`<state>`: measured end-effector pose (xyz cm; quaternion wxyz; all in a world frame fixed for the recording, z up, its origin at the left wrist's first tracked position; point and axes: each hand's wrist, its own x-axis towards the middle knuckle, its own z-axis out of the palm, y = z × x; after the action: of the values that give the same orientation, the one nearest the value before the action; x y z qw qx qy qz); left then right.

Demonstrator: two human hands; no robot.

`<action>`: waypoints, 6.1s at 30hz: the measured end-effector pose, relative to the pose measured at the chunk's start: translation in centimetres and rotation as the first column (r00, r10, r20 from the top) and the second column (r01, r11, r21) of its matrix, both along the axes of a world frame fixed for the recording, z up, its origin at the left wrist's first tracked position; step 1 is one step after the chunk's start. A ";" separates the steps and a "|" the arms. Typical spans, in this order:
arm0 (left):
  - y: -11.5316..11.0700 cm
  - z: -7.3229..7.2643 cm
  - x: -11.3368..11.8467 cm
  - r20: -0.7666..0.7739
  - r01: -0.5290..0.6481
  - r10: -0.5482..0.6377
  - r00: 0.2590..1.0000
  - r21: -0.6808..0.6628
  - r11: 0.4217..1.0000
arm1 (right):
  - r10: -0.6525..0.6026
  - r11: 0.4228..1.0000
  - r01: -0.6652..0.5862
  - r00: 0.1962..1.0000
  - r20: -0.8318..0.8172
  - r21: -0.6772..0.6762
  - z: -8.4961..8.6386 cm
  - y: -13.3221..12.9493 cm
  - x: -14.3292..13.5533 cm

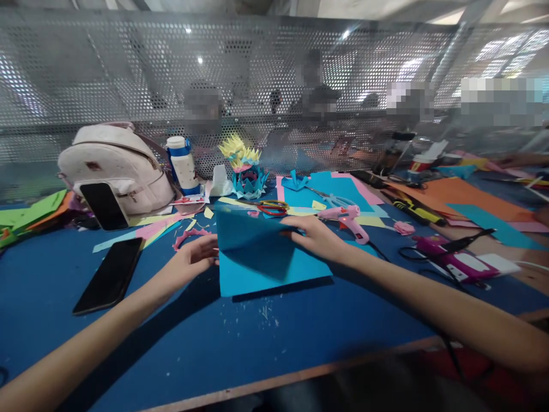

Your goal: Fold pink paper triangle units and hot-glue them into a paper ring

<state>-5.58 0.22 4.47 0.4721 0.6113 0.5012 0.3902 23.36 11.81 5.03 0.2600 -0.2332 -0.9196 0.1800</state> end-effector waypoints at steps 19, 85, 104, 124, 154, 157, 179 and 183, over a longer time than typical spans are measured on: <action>-1.2 -2.3 0.6 -0.213 0.062 -0.057 0.975 0.013 0.998 | 0.019 0.984 -0.003 0.996 0.084 -0.178 0.2 -2.6 -0.1; 1.4 -0.9 4.4 -0.307 0.013 0.072 0.949 0.264 0.964 | -0.154 0.940 0.109 0.981 -0.116 -0.322 0.4 -2.5 -0.3; -1.5 -0.7 -1.2 -0.380 -0.132 0.232 0.896 0.271 0.954 | -0.288 0.892 0.216 0.949 -0.129 -0.397 -0.2 -1.7 3.1; 1.4 0.1 4.8 -0.559 0.266 -0.156 0.815 0.122 0.956 | -0.022 0.921 0.004 0.999 -0.040 -0.390 0.2 -2.3 -1.0; -0.9 1.1 1.8 -0.470 0.260 -0.216 0.856 0.031 0.965 | -0.225 0.901 0.144 0.961 -0.159 -0.410 1.5 -0.5 2.7; -0.9 1.3 2.3 -0.477 0.259 -0.218 0.851 0.021 0.966 | -0.151 0.903 0.070 0.975 -0.160 -0.423 1.4 -1.8 1.8; 0.0 2.2 5.2 -0.489 0.234 -0.140 0.861 0.138 0.962 | -0.048 0.897 -0.023 0.988 -0.148 -0.442 0.6 -2.1 -1.0; -2.8 2.7 3.5 -0.472 0.213 -0.140 0.871 0.105 0.971 | -0.109 0.888 0.038 0.986 -0.129 -0.458 0.5 -1.8 1.7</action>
<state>-2.07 -2.54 7.17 0.3248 0.7643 0.5089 0.2265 25.03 10.00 5.48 0.2739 -0.3080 -0.8201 0.3969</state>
